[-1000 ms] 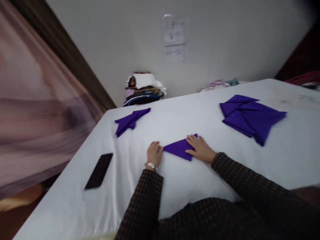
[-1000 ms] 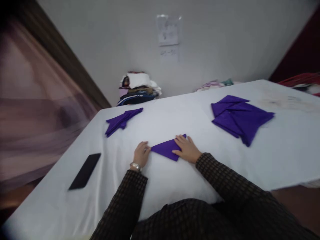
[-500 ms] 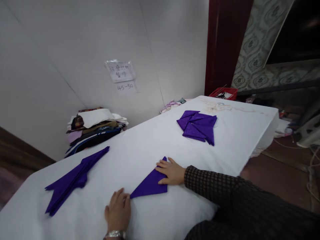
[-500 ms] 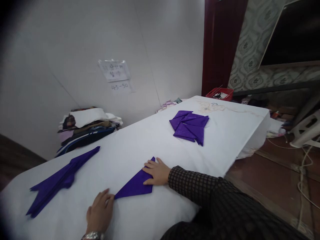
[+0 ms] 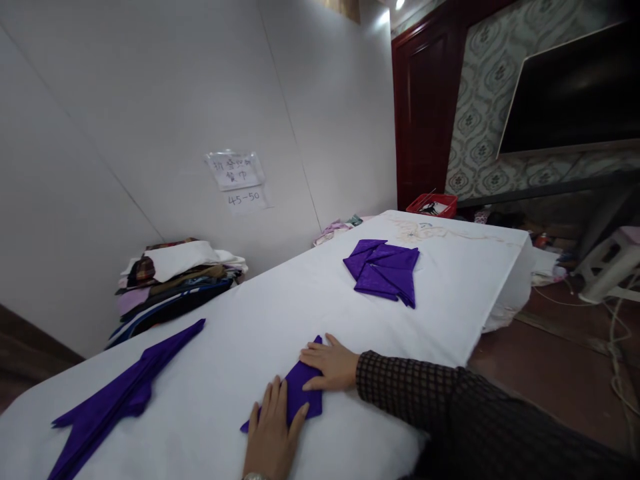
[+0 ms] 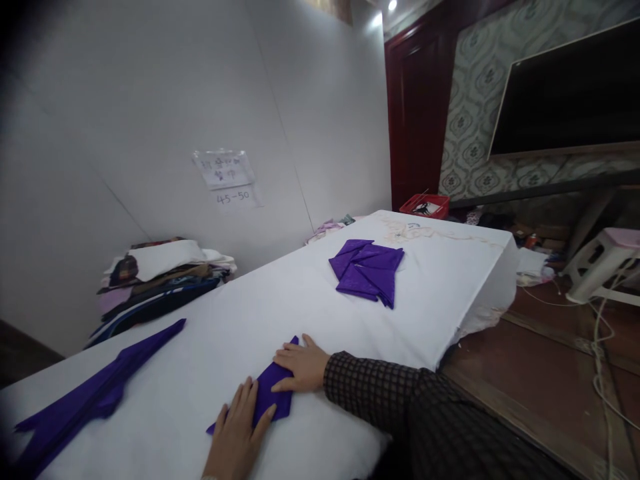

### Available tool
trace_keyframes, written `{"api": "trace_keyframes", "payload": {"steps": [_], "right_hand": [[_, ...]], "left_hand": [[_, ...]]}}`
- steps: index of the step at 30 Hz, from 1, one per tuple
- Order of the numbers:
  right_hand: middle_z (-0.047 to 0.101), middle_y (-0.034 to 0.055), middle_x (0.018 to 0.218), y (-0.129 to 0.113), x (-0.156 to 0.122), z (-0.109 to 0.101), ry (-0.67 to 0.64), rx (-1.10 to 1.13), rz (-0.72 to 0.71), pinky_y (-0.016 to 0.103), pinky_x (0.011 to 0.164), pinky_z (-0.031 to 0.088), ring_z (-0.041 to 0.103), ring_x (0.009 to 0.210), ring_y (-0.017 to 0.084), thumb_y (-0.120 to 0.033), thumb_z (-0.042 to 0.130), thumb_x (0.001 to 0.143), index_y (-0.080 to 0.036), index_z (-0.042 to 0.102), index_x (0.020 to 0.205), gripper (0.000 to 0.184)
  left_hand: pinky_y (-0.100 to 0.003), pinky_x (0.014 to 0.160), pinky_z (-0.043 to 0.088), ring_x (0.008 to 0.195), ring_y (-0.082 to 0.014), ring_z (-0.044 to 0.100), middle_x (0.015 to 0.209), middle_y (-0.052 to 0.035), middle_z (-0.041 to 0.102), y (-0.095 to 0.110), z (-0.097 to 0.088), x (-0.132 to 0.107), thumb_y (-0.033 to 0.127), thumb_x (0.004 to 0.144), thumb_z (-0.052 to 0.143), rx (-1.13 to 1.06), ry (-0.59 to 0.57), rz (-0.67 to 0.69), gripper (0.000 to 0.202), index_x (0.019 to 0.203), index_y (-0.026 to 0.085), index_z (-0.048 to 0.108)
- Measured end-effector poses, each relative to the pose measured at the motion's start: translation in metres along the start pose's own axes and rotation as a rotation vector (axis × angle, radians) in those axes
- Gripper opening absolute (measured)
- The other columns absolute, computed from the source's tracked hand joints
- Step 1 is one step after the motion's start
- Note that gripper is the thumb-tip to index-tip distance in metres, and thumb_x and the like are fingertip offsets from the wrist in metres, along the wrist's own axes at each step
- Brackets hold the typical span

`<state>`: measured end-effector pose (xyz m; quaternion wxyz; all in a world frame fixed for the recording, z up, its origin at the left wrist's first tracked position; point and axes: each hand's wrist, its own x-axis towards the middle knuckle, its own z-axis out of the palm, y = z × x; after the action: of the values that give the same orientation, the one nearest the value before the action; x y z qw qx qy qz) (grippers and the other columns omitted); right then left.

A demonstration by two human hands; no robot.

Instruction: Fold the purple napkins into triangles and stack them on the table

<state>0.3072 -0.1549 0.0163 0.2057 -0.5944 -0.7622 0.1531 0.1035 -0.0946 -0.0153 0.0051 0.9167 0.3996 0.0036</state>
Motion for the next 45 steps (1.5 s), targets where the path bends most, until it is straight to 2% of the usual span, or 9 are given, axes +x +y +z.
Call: {"api": "trace_keyframes", "payload": {"steps": [9, 15, 26, 29, 32, 36, 39, 41, 45], "right_hand": [[0.036, 0.0074, 0.145, 0.008, 0.004, -0.002, 0.006, 0.003, 0.021, 0.056, 0.108, 0.005, 0.025, 0.135, 0.024, -0.059, 0.032, 0.090, -0.027, 0.039, 0.136, 0.057], [0.033, 0.0107, 0.146, 0.019, 0.005, -0.005, 0.030, -0.032, 0.126, 0.055, 0.108, 0.007, 0.023, 0.136, 0.025, -0.063, 0.029, 0.088, -0.020, 0.036, 0.138, 0.066], [0.031, 0.0104, 0.147, 0.023, 0.007, -0.004, 0.032, -0.114, 0.223, 0.055, 0.108, 0.008, 0.020, 0.137, 0.024, -0.061, 0.028, 0.089, -0.019, 0.034, 0.140, 0.066], [0.030, 0.0112, 0.147, 0.025, 0.007, -0.010, 0.019, -0.118, 0.289, 0.057, 0.107, 0.007, 0.019, 0.137, 0.026, -0.061, 0.028, 0.089, -0.019, 0.034, 0.139, 0.066], [0.024, 0.0150, 0.149, 0.019, 0.006, -0.020, 0.088, -0.134, 0.348, 0.057, 0.107, 0.006, 0.015, 0.138, 0.027, -0.061, 0.026, 0.090, -0.014, 0.030, 0.141, 0.070], [0.020, 0.0147, 0.150, -0.012, 0.005, -0.022, 0.160, -0.151, 0.119, 0.051, 0.110, 0.002, 0.011, 0.139, 0.025, -0.062, 0.026, 0.089, -0.013, 0.027, 0.142, 0.073], [0.028, 0.0149, 0.147, -0.032, 0.006, -0.010, 0.080, -0.126, -0.087, 0.050, 0.110, 0.004, 0.016, 0.138, 0.025, -0.063, 0.027, 0.088, -0.014, 0.033, 0.139, 0.071], [0.034, 0.0152, 0.145, -0.032, 0.007, -0.002, 0.019, -0.105, -0.093, 0.052, 0.109, 0.008, 0.021, 0.136, 0.026, -0.063, 0.030, 0.088, -0.015, 0.038, 0.137, 0.069], [0.036, 0.0122, 0.144, -0.010, 0.005, 0.002, 0.004, -0.045, 0.077, 0.055, 0.108, 0.011, 0.025, 0.135, 0.027, -0.060, 0.031, 0.089, -0.019, 0.041, 0.136, 0.063]], "left_hand": [[-0.046, 0.112, 0.017, 0.138, -0.0242, 0.019, 0.149, -0.0102, 0.022, 0.007, -0.010, -0.002, 0.047, 0.084, 0.031, 0.051, -0.065, -0.029, 0.069, 0.141, 0.008, 0.029], [-0.047, 0.111, 0.017, 0.138, -0.0250, 0.019, 0.149, -0.0123, 0.023, 0.008, -0.012, -0.003, 0.054, 0.081, 0.036, -0.019, -0.044, -0.022, 0.077, 0.140, 0.006, 0.028], [-0.048, 0.111, 0.014, 0.139, -0.0267, 0.017, 0.149, -0.0151, 0.022, 0.013, -0.019, -0.006, 0.060, 0.077, 0.041, -0.095, -0.042, -0.019, 0.084, 0.142, 0.007, 0.026], [-0.047, 0.111, 0.013, 0.139, -0.0269, 0.016, 0.150, -0.0149, 0.020, 0.014, -0.020, -0.007, 0.061, 0.077, 0.039, -0.092, -0.049, -0.024, 0.085, 0.142, 0.007, 0.026], [-0.047, 0.111, 0.013, 0.139, -0.0268, 0.017, 0.149, -0.0148, 0.021, 0.014, -0.019, -0.008, 0.061, 0.078, 0.039, -0.088, -0.044, -0.025, 0.084, 0.141, 0.007, 0.026], [-0.048, 0.111, 0.013, 0.139, -0.0271, 0.016, 0.149, -0.0146, 0.022, 0.013, -0.018, -0.007, 0.062, 0.077, 0.039, -0.091, -0.041, -0.022, 0.085, 0.141, 0.007, 0.027], [-0.048, 0.111, 0.012, 0.139, -0.0275, 0.016, 0.149, -0.0139, 0.023, 0.012, -0.016, -0.007, 0.064, 0.077, 0.038, -0.097, -0.045, -0.022, 0.086, 0.141, 0.007, 0.028], [-0.048, 0.111, 0.012, 0.139, -0.0276, 0.016, 0.149, -0.0138, 0.023, 0.011, -0.016, -0.007, 0.064, 0.076, 0.038, -0.096, -0.046, -0.021, 0.087, 0.141, 0.008, 0.027], [-0.048, 0.111, 0.013, 0.139, -0.0275, 0.017, 0.149, -0.0145, 0.021, 0.011, -0.016, -0.007, 0.063, 0.077, 0.039, -0.100, -0.054, -0.019, 0.086, 0.141, 0.007, 0.028]]}}
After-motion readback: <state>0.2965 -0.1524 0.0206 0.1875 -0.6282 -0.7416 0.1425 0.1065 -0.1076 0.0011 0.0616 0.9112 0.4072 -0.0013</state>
